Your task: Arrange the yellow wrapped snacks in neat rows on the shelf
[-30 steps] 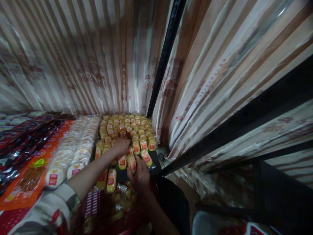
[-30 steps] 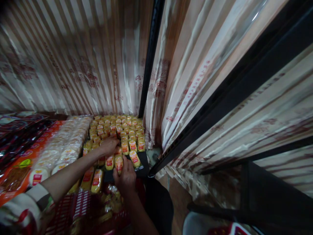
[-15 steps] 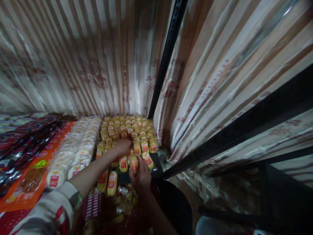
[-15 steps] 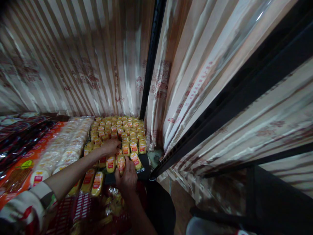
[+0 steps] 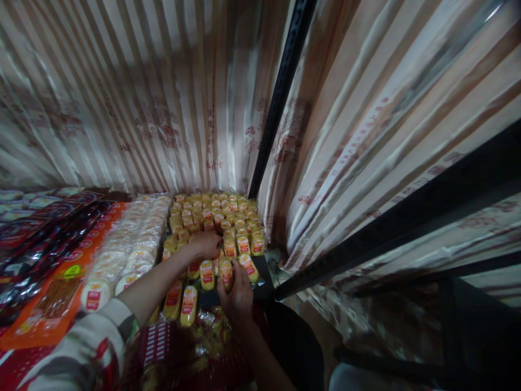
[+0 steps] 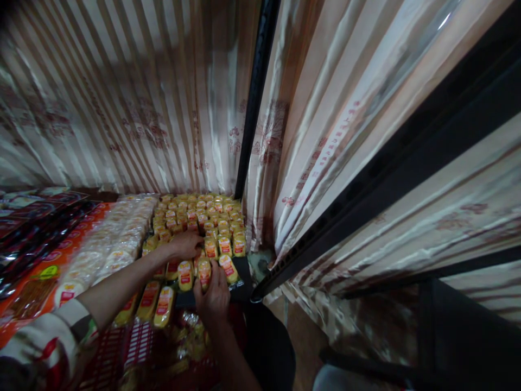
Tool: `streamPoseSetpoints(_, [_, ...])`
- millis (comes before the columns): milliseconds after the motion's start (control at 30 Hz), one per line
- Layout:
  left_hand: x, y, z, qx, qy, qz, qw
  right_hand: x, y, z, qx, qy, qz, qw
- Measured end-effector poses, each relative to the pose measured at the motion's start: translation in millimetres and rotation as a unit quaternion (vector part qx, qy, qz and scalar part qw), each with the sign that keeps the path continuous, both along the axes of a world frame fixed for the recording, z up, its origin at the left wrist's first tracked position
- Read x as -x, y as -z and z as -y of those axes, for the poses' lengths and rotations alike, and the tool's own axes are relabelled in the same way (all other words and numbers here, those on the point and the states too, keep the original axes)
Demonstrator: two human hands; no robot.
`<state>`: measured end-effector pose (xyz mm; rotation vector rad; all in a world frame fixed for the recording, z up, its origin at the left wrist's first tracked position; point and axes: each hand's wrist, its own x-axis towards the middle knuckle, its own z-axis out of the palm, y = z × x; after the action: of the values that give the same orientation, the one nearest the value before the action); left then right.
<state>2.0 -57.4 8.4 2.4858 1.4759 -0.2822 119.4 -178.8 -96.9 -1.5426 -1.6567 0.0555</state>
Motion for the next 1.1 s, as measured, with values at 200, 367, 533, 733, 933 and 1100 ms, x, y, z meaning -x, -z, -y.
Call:
streamPoseSetpoints(200, [1, -1.9, -1, 0.02, -0.009, 0.012, 1.0, 1, -2.4, 0, 0.016, 0.001, -0.03, 0.999])
streamPoseSetpoints(367, [3, -2.4, 1, 0.033, -0.001, 0.014, 0.999, 0, -5.6, 1, 0.037, 0.001, -0.061, 0.997])
streamPoseSetpoints(533, [2, -8.5, 5, 0.059, -0.004, 0.029, 0.998, 0, -7.8, 2, 0.041, -0.002, -0.074, 0.996])
streamPoseSetpoints(733, [4, -12.9, 8, 0.104, -0.013, 0.059, 0.993, 0, -8.8, 1, 0.036, -0.003, -0.09, 0.995])
streamPoseSetpoints(933, [14, -13.0, 3, 0.121, -0.044, 0.148, 0.981, 0, -11.8, 2, 0.027, -0.004, -0.095, 0.995])
streamPoseSetpoints(1100, [29, -19.5, -11, 0.072, -0.039, 0.191, 0.978, 2, -11.6, 3, 0.018, -0.024, -0.094, 0.995])
